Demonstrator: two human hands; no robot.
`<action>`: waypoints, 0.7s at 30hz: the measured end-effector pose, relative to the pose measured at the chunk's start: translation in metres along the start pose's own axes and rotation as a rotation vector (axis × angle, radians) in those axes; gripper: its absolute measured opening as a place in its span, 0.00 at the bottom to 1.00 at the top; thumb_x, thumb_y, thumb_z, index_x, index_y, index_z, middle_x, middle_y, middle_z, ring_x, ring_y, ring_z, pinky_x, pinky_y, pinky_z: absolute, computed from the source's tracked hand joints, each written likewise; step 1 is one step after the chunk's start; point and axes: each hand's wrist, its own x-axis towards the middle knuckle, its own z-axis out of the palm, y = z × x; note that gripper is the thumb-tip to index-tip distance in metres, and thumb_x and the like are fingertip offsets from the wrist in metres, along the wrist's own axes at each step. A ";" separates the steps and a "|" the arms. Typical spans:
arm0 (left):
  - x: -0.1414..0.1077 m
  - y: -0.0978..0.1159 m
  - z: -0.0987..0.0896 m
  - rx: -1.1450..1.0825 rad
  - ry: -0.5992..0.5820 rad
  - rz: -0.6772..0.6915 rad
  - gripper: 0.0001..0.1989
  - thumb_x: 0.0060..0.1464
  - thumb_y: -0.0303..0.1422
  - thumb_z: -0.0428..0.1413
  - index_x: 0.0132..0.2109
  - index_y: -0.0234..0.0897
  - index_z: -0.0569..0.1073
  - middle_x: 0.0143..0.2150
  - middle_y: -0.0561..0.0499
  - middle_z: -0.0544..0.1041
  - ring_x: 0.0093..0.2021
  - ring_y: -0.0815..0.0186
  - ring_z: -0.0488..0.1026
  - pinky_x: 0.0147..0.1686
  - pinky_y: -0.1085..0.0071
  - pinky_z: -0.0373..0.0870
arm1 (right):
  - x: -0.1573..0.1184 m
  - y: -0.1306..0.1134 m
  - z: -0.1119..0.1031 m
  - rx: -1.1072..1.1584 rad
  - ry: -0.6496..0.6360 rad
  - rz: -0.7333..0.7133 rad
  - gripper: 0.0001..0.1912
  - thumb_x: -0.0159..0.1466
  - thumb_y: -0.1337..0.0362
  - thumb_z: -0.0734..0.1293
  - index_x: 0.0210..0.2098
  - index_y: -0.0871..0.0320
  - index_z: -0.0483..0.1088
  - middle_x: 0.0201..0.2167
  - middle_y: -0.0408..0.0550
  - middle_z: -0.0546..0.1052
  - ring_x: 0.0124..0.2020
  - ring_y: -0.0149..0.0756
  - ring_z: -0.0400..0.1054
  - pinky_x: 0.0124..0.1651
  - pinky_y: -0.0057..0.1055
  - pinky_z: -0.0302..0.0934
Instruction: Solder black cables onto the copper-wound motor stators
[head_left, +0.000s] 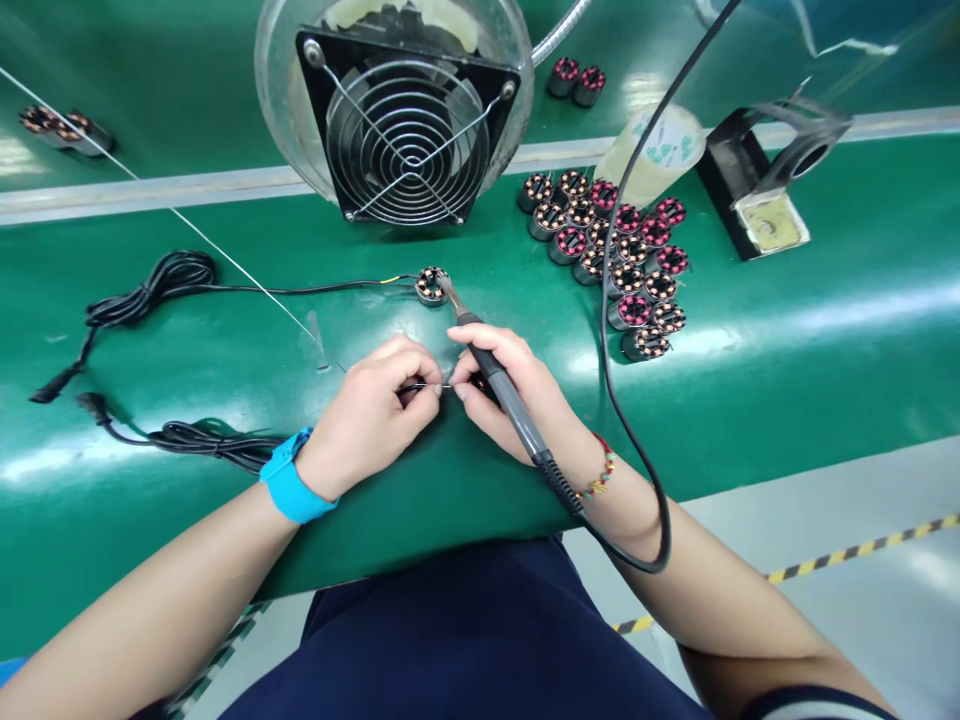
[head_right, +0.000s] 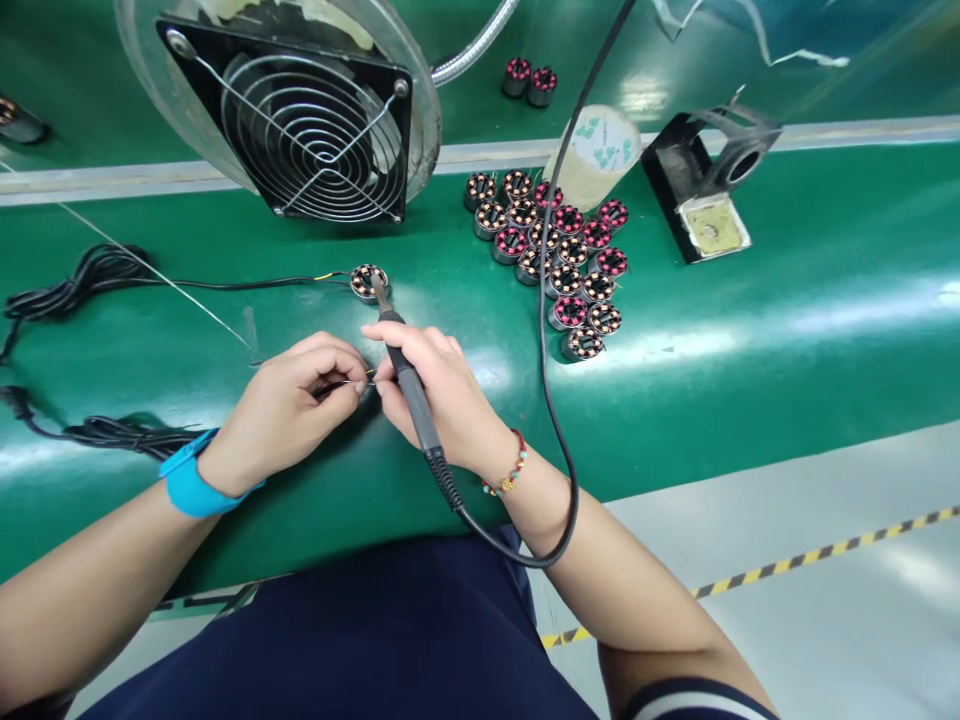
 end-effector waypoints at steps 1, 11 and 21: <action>0.000 0.000 0.001 -0.002 -0.002 -0.011 0.06 0.51 0.23 0.51 0.30 0.37 0.68 0.32 0.52 0.71 0.32 0.69 0.67 0.31 0.72 0.62 | 0.000 0.001 -0.002 -0.023 -0.009 -0.024 0.23 0.61 0.72 0.62 0.54 0.51 0.60 0.34 0.42 0.76 0.43 0.40 0.68 0.51 0.43 0.59; 0.002 -0.002 0.004 -0.064 0.017 -0.067 0.06 0.48 0.22 0.50 0.29 0.36 0.69 0.30 0.53 0.69 0.30 0.70 0.65 0.29 0.73 0.61 | 0.002 0.004 -0.004 -0.173 -0.064 -0.154 0.20 0.63 0.74 0.60 0.53 0.52 0.62 0.35 0.43 0.76 0.39 0.40 0.66 0.47 0.40 0.59; 0.002 -0.003 0.007 -0.115 0.041 -0.101 0.05 0.50 0.23 0.51 0.29 0.36 0.69 0.33 0.52 0.70 0.32 0.70 0.67 0.31 0.74 0.62 | 0.002 -0.006 -0.004 -0.107 0.036 -0.046 0.20 0.64 0.70 0.62 0.55 0.53 0.63 0.37 0.44 0.77 0.44 0.40 0.67 0.51 0.40 0.63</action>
